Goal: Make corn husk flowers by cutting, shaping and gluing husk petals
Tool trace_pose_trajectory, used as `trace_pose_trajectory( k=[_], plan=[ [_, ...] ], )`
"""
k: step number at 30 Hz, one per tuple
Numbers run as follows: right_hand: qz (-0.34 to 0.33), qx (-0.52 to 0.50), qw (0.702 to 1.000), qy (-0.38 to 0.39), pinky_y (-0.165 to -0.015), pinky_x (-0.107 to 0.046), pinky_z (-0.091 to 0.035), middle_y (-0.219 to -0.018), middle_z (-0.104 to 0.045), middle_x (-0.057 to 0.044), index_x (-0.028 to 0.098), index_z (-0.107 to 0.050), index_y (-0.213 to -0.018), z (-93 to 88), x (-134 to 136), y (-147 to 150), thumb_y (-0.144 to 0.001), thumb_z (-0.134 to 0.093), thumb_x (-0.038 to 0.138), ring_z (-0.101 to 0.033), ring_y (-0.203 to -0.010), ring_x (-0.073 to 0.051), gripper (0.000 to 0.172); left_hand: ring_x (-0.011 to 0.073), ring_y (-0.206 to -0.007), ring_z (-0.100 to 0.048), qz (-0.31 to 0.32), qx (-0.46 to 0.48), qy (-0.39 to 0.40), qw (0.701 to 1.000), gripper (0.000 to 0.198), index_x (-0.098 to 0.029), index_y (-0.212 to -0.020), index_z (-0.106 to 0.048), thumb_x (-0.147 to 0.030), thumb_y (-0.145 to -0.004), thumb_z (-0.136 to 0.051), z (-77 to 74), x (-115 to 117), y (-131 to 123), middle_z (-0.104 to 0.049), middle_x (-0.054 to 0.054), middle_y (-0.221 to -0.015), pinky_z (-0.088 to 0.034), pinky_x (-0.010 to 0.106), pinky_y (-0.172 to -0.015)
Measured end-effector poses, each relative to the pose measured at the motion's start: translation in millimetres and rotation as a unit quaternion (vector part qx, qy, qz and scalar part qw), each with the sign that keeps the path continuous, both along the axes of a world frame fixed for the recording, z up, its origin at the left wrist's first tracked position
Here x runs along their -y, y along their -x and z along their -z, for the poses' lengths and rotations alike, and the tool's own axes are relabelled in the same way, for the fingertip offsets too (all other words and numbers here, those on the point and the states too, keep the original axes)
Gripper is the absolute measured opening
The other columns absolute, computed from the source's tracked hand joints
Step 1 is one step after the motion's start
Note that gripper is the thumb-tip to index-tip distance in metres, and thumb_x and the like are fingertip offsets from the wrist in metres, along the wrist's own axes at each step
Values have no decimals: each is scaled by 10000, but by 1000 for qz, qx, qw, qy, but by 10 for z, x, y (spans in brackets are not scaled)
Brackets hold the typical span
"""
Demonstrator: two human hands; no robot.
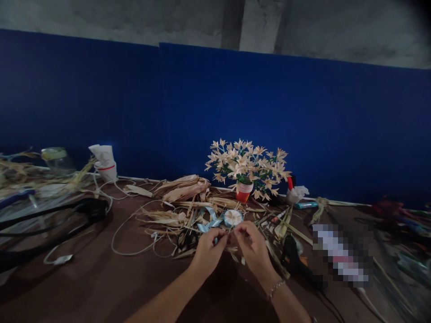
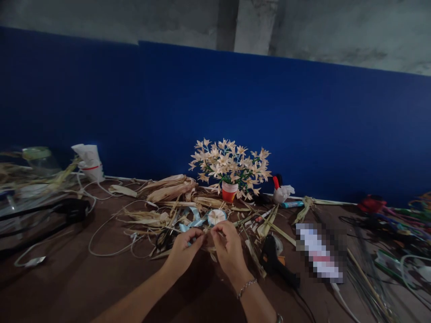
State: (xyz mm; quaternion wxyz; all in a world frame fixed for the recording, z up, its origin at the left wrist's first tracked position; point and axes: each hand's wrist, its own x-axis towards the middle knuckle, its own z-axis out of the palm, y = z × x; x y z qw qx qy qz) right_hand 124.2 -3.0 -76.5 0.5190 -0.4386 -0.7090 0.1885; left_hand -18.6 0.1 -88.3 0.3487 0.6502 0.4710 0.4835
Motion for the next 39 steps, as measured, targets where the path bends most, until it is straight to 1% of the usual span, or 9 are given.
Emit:
trace_pose_trajectory(
  k=[4,10,15,19,30,36,38,39],
  plan=[
    [11,21,999,-29,-678,-265,-419,-746,-545,-39,186,-527,-744,27,-18,-19,-808,-444,211,-507,-724,-158,108,131,-628,-509,-6,-21,-27,999,161,-150,-663,-584,-224,-746,-467,23,-4,7,-574,9,-637,-396,213,-613],
    [33,42,998,-41,-686,-271,-418,-744,-547,-34,186,-524,-726,-1,-1,-23,-778,-474,181,-514,-734,-162,72,143,-669,-531,-8,-65,-67,996,146,-166,-684,-587,-178,-746,-456,33,2,22,-590,16,-676,-394,233,-653],
    [42,66,996,-50,-699,-284,-410,-740,-542,-34,184,-518,-711,-17,9,-20,-770,-472,156,-503,-735,-161,80,158,-691,-535,-5,-114,-109,987,145,-170,-712,-595,-158,-751,-456,22,8,32,-593,32,-693,-390,257,-667],
    [66,95,991,-68,-699,-289,-399,-736,-551,-32,182,-521,-694,-16,15,-20,-752,-482,148,-504,-731,-161,77,168,-708,-533,-5,-142,-134,981,149,-172,-720,-595,-166,-770,-455,14,15,36,-599,41,-705,-383,275,-684],
    [114,178,972,-106,-715,-307,-337,-756,-565,-28,187,-515,-706,-9,46,7,-760,-482,180,-499,-760,-170,64,178,-736,-541,-1,-166,-142,976,147,-175,-749,-612,-230,-792,-483,18,19,38,-615,43,-726,-379,277,-686],
    [120,182,969,-114,-710,-313,-337,-758,-562,-29,190,-511,-718,-2,59,4,-764,-476,187,-497,-764,-174,58,180,-742,-535,-2,-169,-139,976,150,-175,-751,-605,-227,-799,-472,16,17,40,-611,43,-732,-377,285,-693],
    [122,181,969,-115,-726,-319,-348,-792,-563,-34,190,-511,-752,-11,78,11,-760,-488,203,-502,-794,-178,28,178,-733,-536,-9,-159,-132,978,151,-175,-751,-604,-234,-797,-473,25,9,41,-610,42,-730,-382,283,-687],
    [125,177,969,-117,-737,-325,-354,-816,-562,-39,189,-511,-782,-17,86,15,-756,-496,216,-504,-814,-183,40,176,-722,-536,-13,-152,-128,980,156,-173,-744,-604,-238,-796,-473,31,4,42,-609,41,-723,-385,280,-679]
  ],
)
